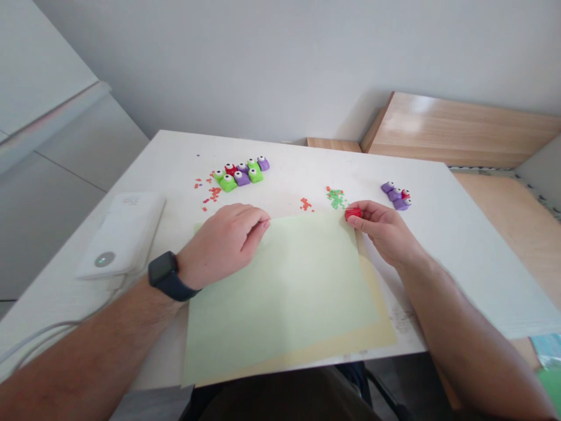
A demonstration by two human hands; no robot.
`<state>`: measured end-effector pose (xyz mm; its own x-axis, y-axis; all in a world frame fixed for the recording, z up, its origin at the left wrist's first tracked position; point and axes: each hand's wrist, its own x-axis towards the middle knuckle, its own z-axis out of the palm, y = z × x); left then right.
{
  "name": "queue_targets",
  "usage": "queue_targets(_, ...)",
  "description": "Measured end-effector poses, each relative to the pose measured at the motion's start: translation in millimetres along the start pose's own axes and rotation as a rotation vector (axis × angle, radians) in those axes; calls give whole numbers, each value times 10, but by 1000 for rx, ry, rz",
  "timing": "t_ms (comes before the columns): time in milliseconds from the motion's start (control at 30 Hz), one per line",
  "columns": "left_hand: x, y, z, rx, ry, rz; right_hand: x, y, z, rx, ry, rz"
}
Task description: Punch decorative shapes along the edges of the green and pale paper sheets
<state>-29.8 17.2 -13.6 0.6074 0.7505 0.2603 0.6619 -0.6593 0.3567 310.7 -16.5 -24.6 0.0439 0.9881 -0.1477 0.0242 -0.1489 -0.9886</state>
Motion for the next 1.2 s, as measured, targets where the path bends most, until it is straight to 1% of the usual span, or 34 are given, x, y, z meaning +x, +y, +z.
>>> queue_targets(200, 7, 14, -7, -7, 1, 9, 13, 8, 25, 3, -4, -13)
queue_targets(700, -1, 17, 18, -4, -13, 20, 45, 22, 57, -14, 36, -35)
queue_targets(1033, 4, 23, 27, -8, -16, 30, 85, 57, 57, -30, 52, -26)
queue_targets(1200, 1, 29, 27, -14, -15, 29, 93, 37, 75, -46, 63, -12)
